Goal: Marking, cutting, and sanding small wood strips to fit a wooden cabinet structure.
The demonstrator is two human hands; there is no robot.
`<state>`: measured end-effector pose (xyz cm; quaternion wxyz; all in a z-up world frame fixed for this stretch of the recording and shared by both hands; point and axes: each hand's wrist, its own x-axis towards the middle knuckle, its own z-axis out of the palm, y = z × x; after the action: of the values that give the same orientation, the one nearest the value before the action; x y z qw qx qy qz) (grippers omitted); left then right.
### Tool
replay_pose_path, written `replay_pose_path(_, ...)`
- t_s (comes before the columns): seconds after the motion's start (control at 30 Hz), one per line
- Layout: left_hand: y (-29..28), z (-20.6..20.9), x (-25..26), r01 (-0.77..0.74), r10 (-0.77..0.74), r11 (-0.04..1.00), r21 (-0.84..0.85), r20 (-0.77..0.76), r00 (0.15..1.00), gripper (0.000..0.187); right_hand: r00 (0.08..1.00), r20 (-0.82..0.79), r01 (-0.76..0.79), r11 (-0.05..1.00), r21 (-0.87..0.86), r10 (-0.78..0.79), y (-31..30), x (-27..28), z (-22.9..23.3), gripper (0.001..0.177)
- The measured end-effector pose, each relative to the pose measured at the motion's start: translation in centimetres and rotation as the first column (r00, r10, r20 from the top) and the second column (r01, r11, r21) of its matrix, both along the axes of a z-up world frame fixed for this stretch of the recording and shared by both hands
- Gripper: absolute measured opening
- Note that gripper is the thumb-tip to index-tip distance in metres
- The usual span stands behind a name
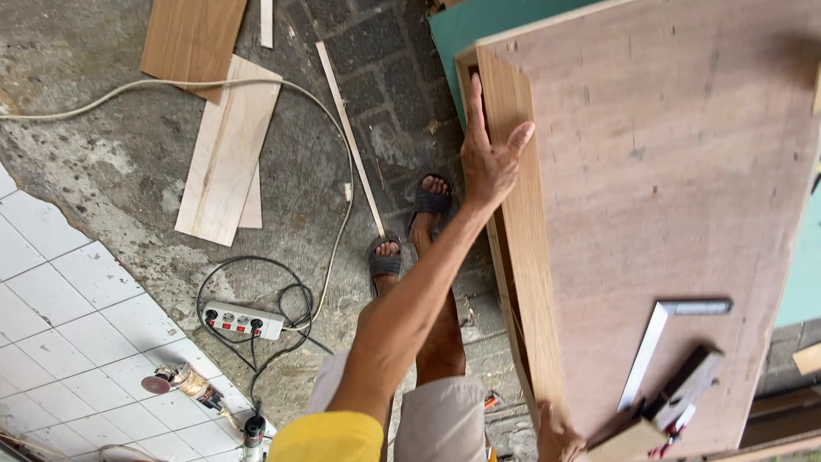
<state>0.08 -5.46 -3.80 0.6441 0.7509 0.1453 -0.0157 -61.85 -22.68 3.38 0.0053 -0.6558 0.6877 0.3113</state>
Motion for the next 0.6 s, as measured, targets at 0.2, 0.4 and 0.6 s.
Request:
replay_pose_path(0.2, 1.5, 1.4, -8.7, 0.127, -0.136, 0.986, -0.110, -0.082, 0.987, 0.109, 0.936, 0.352, 0.028, 0.997, -0.071, -0.001, 3.7, 5.0, 0.3, 0.069)
replay_pose_path(0.4, 0.6, 1.6, -19.1, 0.234, -0.237, 0.972, -0.038, -0.129, 0.963, 0.123, 0.908, 0.405, 0.059, 0.989, 0.138, -0.111, 3.5, 4.9, 0.9, 0.060)
replay_pose_path(0.6, 0.6, 7.5, -26.6, 0.520, -0.486, 0.799, 0.302, -0.183, 0.854, 0.119, 0.889, 0.427, 0.099, 0.981, 0.168, -0.163, 3.7, 3.8, -0.2, 0.066)
